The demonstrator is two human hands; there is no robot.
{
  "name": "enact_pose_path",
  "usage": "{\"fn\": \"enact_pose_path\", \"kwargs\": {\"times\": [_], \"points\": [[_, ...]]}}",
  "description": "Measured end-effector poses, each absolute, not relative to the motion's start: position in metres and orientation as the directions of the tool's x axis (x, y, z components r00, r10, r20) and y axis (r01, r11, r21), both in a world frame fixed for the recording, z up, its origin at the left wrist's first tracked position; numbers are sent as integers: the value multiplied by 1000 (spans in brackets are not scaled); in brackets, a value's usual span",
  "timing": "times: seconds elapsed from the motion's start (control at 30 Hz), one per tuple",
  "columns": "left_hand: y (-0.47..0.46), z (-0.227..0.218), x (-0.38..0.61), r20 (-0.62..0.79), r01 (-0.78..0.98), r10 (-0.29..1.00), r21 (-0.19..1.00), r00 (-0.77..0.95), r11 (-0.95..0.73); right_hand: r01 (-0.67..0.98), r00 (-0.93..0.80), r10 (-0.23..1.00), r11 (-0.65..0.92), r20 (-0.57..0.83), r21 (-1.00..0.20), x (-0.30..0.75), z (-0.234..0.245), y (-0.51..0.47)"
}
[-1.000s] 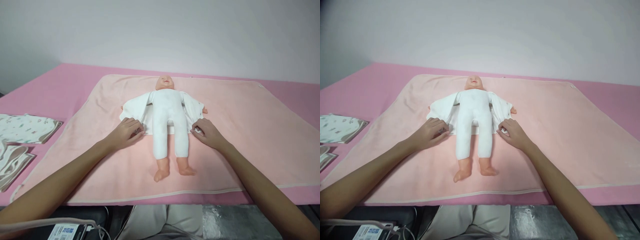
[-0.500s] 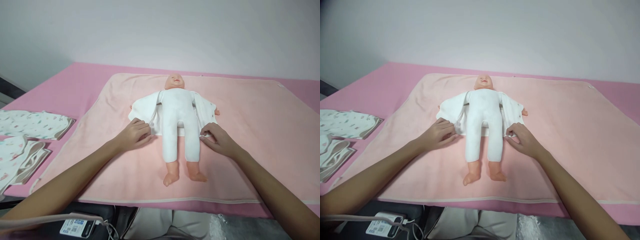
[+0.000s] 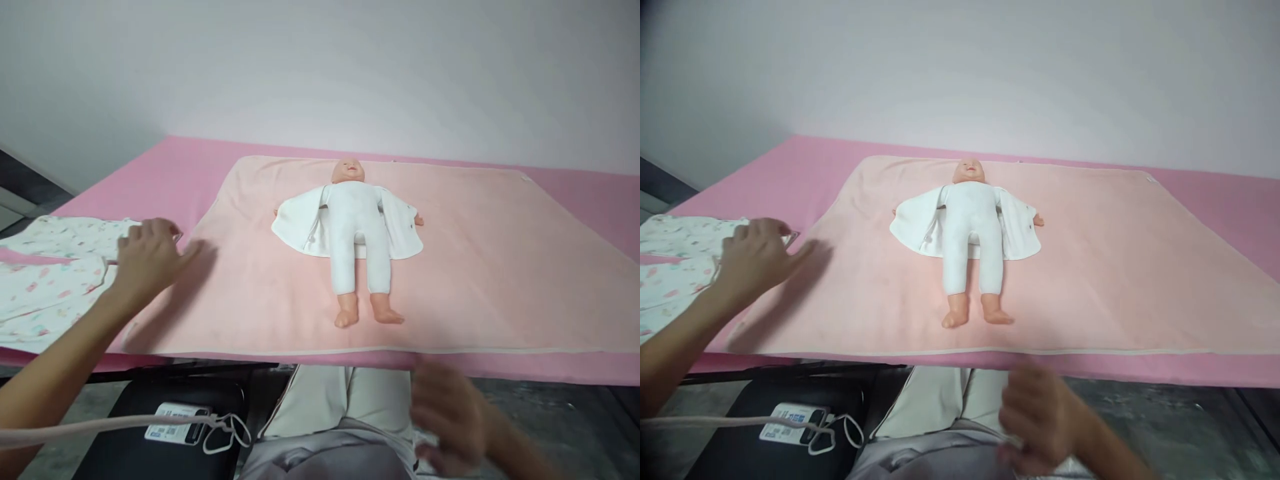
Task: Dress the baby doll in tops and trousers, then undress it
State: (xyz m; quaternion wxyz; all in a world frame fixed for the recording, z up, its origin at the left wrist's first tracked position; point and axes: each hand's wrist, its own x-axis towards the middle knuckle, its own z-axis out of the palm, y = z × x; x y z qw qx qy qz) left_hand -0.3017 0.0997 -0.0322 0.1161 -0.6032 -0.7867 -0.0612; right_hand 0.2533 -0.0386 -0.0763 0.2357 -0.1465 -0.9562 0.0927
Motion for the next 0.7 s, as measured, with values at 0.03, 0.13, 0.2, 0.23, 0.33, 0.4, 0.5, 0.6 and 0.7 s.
{"fn": "enact_pose_path", "kwargs": {"times": [0.03,0.13,0.2,0.23,0.33,0.4,0.5,0.6,0.7], "points": [[91,-35,-320,255,946,920,-55,-296,319,204,-858,299,944,417,-258,244,-93,-67],[80,-49,-354,230,929,907,-25,-353,368,213,-812,325,938,485,-273,215,-141,-121],[86,-53,-364,198,935,919,-31,-341,354,285,-768,418,901,485,-327,204,-158,-135],[92,-51,-365,172,939,930,-58,-325,339,305,-747,453,884,487,-354,201,-160,-138],[106,-27,-353,129,940,948,-146,-292,310,301,-700,474,874,534,-382,206,-148,-142],[98,1,-329,199,945,940,-119,-279,305,291,-670,495,860,553,-418,213,-135,-147],[44,41,-266,334,983,931,150,-151,105,241,-521,704,664,482,-708,214,-119,-159],[-42,54,-183,282,717,839,435,466,-545,-52,-365,908,199,205,-979,199,-110,-163],[-106,42,-110,96,232,368,624,925,-746,-330,-434,898,-235,-74,-914,177,-99,-152]]}}
